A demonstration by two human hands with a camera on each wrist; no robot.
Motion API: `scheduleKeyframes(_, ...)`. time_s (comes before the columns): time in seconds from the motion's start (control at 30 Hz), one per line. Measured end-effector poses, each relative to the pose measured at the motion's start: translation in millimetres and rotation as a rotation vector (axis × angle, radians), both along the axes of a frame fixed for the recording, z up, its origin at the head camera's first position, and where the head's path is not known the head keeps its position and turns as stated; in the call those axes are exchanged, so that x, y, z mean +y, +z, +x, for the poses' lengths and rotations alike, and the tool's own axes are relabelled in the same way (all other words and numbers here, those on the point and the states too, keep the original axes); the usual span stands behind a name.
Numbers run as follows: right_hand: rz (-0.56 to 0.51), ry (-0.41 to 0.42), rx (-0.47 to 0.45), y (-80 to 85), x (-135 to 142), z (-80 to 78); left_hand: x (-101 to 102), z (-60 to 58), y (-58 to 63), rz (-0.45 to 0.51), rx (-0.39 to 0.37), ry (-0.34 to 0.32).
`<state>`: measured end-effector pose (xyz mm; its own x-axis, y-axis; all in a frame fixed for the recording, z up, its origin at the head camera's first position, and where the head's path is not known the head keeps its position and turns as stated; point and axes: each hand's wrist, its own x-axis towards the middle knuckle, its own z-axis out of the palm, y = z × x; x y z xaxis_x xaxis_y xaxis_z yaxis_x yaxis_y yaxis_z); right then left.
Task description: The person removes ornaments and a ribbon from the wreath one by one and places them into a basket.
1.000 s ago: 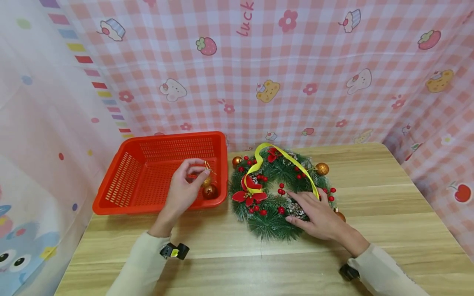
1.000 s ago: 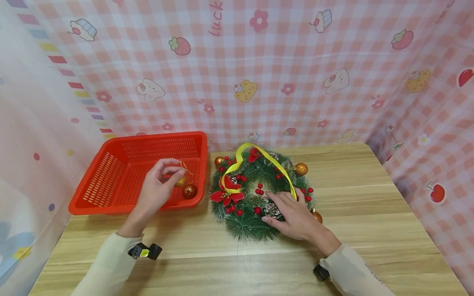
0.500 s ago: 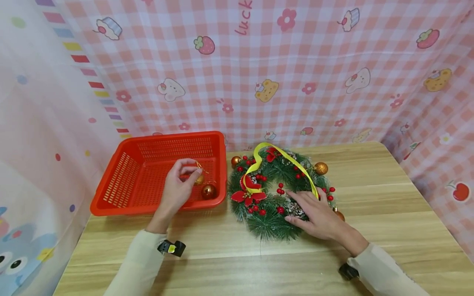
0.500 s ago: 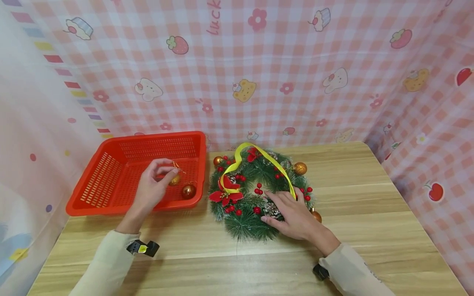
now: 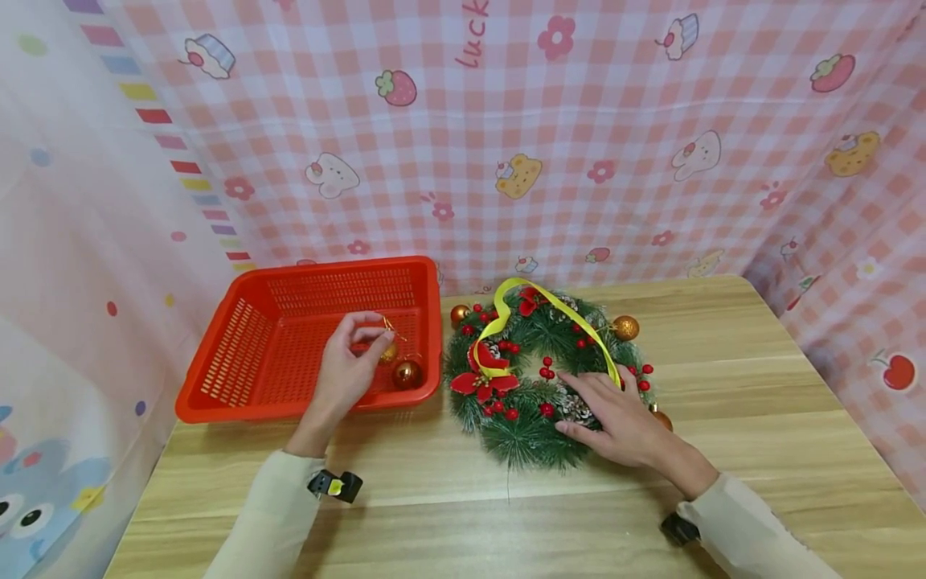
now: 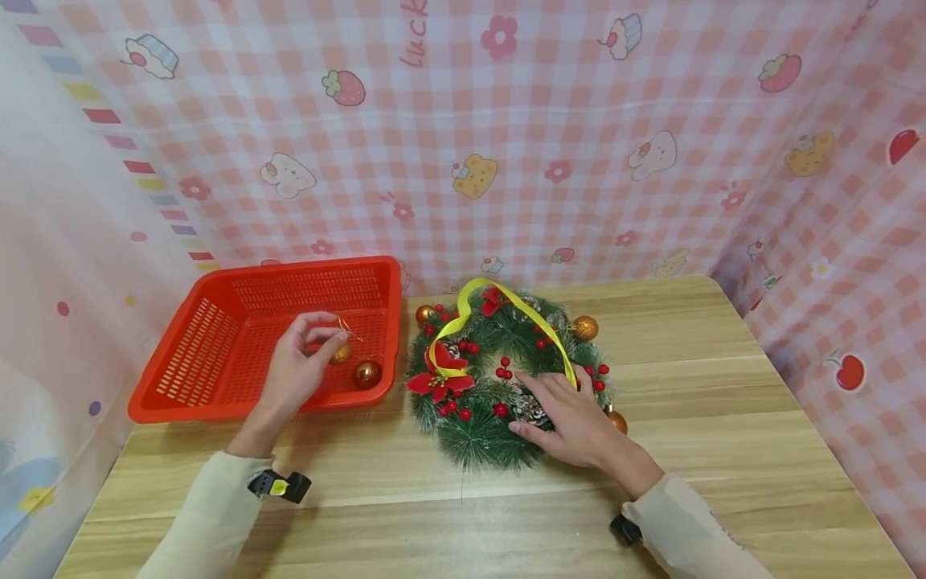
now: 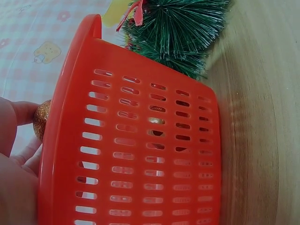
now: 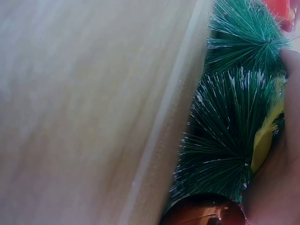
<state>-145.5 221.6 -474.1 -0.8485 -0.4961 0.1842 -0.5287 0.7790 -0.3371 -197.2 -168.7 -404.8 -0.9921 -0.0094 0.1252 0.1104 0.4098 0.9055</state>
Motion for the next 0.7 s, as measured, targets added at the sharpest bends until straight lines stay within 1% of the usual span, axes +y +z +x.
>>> scheduleKeyframes(0.27,0.000,-0.001,-0.002,-0.3,-0.2,0.0,-0.3,-1.0,-1.4,-0.019,0.017,-0.014)
scheduleKeyframes(0.4,0.000,-0.003,-0.005,0.3,-0.4,0.0,2.2,0.4,1.3,-0.027,0.029,-0.022)
scheduleKeyframes(0.53,-0.001,-0.004,-0.003,0.1,0.0,0.1,8.0,2.2,4.8,-0.058,0.043,-0.064)
scheduleKeyframes(0.63,-0.003,-0.004,-0.002,-0.1,0.0,0.2,14.0,3.2,5.1,-0.114,0.063,-0.108)
scheduleKeyframes(0.7,-0.004,-0.003,-0.002,-0.2,0.0,0.3,18.7,3.9,4.0,-0.169,0.077,-0.140)
